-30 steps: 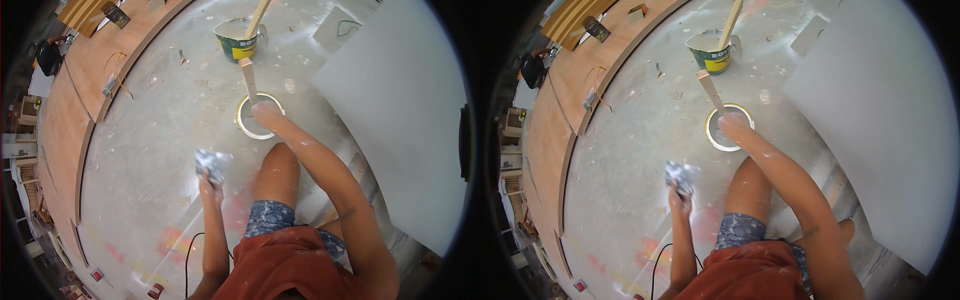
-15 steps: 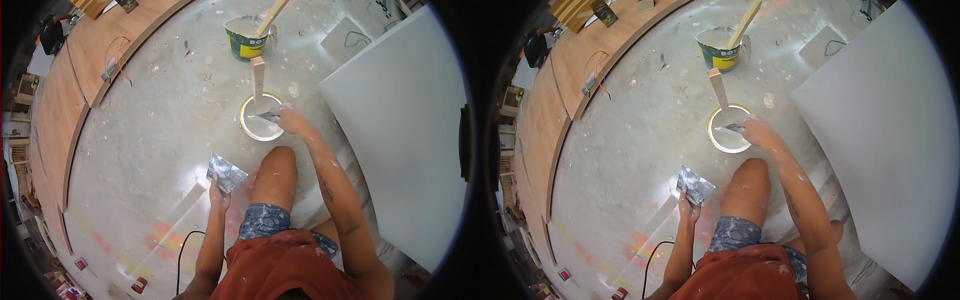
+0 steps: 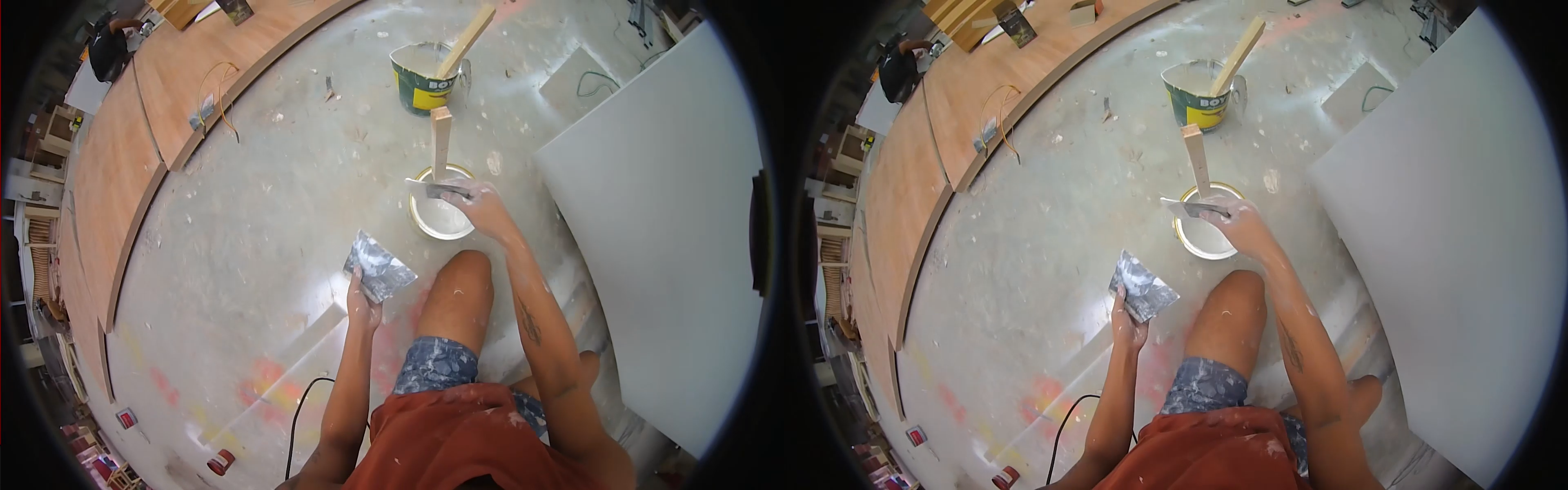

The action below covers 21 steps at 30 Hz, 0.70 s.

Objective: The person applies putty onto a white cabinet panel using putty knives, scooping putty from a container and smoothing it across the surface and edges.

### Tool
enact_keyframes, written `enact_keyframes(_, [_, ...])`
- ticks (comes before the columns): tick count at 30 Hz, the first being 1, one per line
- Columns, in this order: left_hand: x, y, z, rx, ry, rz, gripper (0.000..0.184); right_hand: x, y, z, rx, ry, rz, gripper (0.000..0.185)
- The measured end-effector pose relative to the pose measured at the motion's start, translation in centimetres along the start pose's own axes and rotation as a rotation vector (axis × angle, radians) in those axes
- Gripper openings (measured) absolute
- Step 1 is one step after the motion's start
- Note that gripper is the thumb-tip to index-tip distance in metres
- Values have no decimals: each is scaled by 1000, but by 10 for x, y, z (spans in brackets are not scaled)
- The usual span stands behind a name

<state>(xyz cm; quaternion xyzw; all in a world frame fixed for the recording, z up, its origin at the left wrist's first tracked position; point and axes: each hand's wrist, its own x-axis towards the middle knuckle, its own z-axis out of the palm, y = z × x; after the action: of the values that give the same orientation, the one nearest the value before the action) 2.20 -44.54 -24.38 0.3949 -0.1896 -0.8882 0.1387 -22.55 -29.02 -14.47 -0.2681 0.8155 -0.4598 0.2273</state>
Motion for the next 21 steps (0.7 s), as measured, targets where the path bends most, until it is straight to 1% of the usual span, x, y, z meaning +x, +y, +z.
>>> enact_keyframes(1, [13, 1, 8, 41, -10, 2, 39, -6, -8, -7, 66, 29, -48, 25])
enact_keyframes(2, [22, 3, 21, 41, -26, 8, 39, -14, -19, -14, 60, 39, -60, 25])
enact_keyframes(4, [38, 4, 53, 194, -88, 9, 35, -37, -43, -28, 18, 155, -157, 22])
enact_keyframes(5, [30, 10, 83, 180, -127, -7, 32, -49, -51, -35, 8, 164, -166, 22])
enact_keyframes(6, [27, 9, 103, 175, -142, -6, 32, -62, -58, -43, -18, 201, -264, 22])
enact_keyframes(7, [25, 6, 119, 126, -204, -60, 32, -75, -66, -50, -46, 237, -359, 23])
enact_keyframes(8, [20, 4, 133, 80, -268, -117, 32, -88, -75, -56, -60, 246, -361, 23])
enact_keyframes(9, [8, 4, 148, 77, -283, -125, 32, -101, -85, -62, -22, 223, -461, 27])
enact_keyframes(10, [-6, 4, 163, -42, -355, -246, 31, -115, -90, -65, 12, 200, -557, 31])
enact_keyframes(11, [-23, 2, 176, -158, -421, -374, 31, -128, -82, -63, 212, 196, -602, 38])
enact_keyframes(12, [-41, 1, 189, -155, -433, -399, 31, -142, -84, -68, 195, 215, -590, 38])
enact_keyframes(14, [-73, -4, 212, -109, -485, -464, 35, -169, -89, -80, -38, 207, -684, 42])
enact_keyframes(16, [-97, -16, 220, -77, -519, -504, 37, -197, -90, -89, -97, 268, -649, 40])
enact_keyframes(18, [-120, -28, 223, 22, -574, -511, 39, -224, -85, -99, -320, 396, -651, 38])
enact_keyframes(19, [-133, -32, 225, 65, -580, -551, 39, -238, -82, -106, -338, 431, -629, 38])
enact_keyframes(21, [-144, -45, 220, 126, -627, -574, 38, -268, -75, -125, -545, 499, -589, 35])
